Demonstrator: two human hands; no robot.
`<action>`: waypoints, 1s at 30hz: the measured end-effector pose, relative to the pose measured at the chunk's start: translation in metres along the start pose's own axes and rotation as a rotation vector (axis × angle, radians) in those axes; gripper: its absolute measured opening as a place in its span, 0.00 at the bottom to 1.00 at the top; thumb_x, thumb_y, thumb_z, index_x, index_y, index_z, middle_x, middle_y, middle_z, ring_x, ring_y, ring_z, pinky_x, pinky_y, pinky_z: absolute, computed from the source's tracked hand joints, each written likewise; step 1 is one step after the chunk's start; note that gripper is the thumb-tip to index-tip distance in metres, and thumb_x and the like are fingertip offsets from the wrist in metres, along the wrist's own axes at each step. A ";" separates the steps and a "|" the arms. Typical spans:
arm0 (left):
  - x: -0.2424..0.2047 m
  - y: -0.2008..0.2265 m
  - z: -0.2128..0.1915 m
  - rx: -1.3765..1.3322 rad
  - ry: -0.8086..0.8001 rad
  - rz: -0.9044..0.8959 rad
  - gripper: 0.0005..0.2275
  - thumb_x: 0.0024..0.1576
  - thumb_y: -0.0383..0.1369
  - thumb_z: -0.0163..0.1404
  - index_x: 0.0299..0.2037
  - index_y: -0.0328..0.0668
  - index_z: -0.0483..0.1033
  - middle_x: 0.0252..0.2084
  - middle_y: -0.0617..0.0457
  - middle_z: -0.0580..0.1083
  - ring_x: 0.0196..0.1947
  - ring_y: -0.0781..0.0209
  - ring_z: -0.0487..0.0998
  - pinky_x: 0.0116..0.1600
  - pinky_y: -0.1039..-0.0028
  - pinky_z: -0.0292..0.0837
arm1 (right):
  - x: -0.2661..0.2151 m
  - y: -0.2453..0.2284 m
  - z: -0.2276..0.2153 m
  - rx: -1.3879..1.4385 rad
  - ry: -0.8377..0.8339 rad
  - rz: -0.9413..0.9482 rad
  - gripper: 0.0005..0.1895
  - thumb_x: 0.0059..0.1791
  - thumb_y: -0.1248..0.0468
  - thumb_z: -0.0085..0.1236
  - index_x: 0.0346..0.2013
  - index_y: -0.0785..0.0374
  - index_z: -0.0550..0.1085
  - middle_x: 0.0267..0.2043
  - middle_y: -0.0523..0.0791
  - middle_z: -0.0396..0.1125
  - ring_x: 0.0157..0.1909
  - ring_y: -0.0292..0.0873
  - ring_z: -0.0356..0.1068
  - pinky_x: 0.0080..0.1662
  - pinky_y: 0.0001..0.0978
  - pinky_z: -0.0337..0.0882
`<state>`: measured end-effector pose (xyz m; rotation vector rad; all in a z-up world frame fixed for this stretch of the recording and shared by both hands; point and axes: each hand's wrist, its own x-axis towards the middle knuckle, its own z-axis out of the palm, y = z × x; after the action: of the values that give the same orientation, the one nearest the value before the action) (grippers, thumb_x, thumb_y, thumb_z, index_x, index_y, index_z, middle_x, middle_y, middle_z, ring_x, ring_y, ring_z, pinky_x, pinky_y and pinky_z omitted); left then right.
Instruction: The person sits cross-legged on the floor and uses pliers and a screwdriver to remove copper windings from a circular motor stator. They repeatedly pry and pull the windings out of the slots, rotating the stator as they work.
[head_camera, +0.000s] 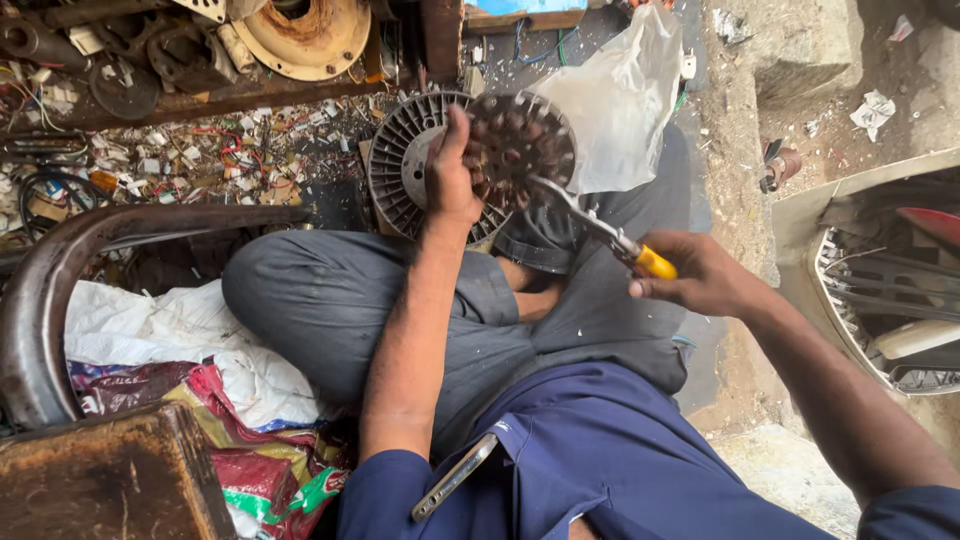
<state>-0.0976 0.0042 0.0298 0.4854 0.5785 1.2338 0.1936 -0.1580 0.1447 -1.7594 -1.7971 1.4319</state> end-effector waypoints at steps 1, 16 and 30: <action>-0.002 -0.003 -0.006 -0.114 -0.004 -0.063 0.21 0.60 0.48 0.51 0.45 0.35 0.78 0.39 0.50 0.80 0.36 0.62 0.83 0.41 0.71 0.82 | -0.001 0.003 -0.003 0.103 -0.010 -0.055 0.25 0.41 0.51 0.74 0.41 0.61 0.71 0.33 0.41 0.73 0.39 0.36 0.71 0.41 0.34 0.70; 0.033 -0.012 0.006 0.410 0.155 0.134 0.17 0.66 0.44 0.50 0.30 0.40 0.77 0.21 0.64 0.65 0.20 0.74 0.57 0.27 0.78 0.49 | 0.039 0.068 0.055 -0.470 0.677 -0.132 0.23 0.45 0.53 0.64 0.44 0.67 0.70 0.28 0.53 0.69 0.30 0.59 0.71 0.33 0.49 0.69; -0.006 0.000 -0.008 0.032 -0.113 -0.056 0.14 0.60 0.46 0.51 0.35 0.44 0.78 0.34 0.57 0.78 0.32 0.65 0.79 0.40 0.74 0.76 | 0.005 0.009 0.007 -0.404 0.253 -0.095 0.24 0.46 0.47 0.68 0.33 0.66 0.74 0.25 0.50 0.65 0.27 0.51 0.67 0.34 0.43 0.68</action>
<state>-0.1040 -0.0012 0.0249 0.5584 0.5127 1.1377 0.1927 -0.1587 0.1327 -1.9005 -2.0976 0.8039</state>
